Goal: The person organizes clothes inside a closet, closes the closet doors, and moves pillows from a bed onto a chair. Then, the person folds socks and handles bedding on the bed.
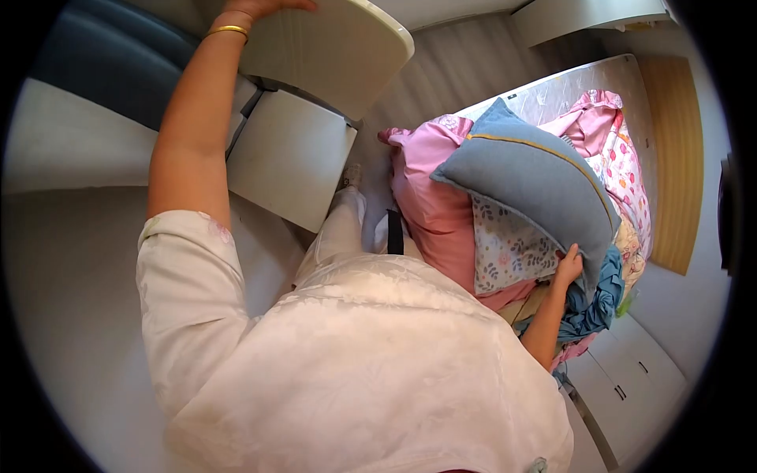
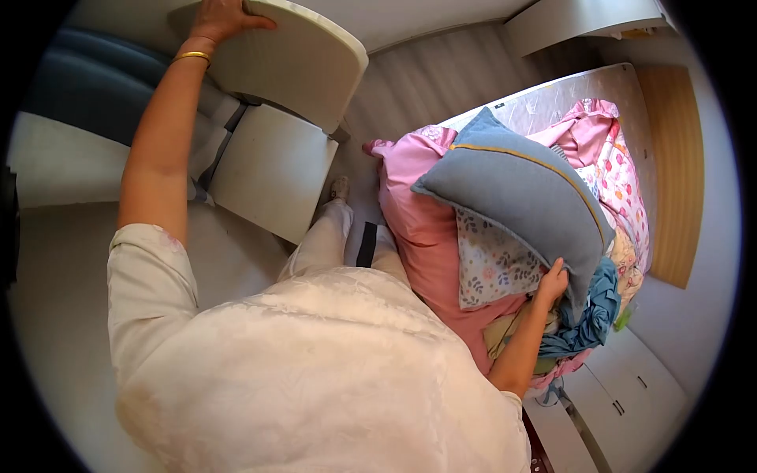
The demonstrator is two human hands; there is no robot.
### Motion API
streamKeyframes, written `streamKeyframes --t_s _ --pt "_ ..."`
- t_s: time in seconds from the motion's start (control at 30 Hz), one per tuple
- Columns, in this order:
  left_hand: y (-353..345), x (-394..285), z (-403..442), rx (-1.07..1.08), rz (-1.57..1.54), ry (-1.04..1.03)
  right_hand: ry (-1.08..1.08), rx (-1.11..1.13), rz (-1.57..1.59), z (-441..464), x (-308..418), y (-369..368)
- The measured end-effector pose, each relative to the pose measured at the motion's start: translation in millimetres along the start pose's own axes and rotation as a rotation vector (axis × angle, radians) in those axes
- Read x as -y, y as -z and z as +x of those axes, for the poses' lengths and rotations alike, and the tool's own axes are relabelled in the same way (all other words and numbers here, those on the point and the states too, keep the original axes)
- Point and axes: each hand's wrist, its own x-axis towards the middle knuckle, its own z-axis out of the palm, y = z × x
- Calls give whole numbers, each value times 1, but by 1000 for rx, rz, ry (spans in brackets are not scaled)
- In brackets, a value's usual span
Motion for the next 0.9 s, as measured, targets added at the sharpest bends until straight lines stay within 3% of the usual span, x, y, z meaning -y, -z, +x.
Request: streamKeyframes --t_s 0.07,0.17,0.23,0.27,0.3,0.33,0.37,0.4,0.47,0.57,0.67,0.7,0.8,0.83,0.9 --pt "-4 -5 -14 -90 36 78 108 -42 72 0 39 1" --pt "-5 -37 -56 -560 84 121 252 -2 168 4 108 11" --pt "-63 -72 -118 -582 -488 443 212 116 409 -15 168 17" --pt "-89 -99 -162 -189 -862 695 195 176 530 -30 191 22" --pt "-39 -146 -187 84 -1207 867 204 218 518 -40 209 29" --pt "-105 -171 -242 494 -1252 1220 192 266 537 -49 220 33" --pt "-59 -209 -265 660 -1651 1453 182 320 555 -58 228 38" --pt "-69 -231 -298 731 -2005 1796 174 376 573 -66 233 40" --pt "-45 -262 -334 688 -2278 1957 250 469 561 -85 228 40" --pt "0 -252 -364 533 -2420 1835 465 629 469 -115 230 38" --pt "-12 -238 -425 467 -2361 1701 606 779 396 -165 256 33" --pt "-29 -239 -452 444 -2261 1892 618 841 313 -191 274 38" --pt "-40 -245 -523 586 -1999 1991 1124 941 305 -242 296 25" --pt "-44 -254 -549 529 -2063 2015 1249 991 298 -257 307 25" --pt "-49 -261 -582 409 -2191 2032 1285 1167 135 -279 323 27"
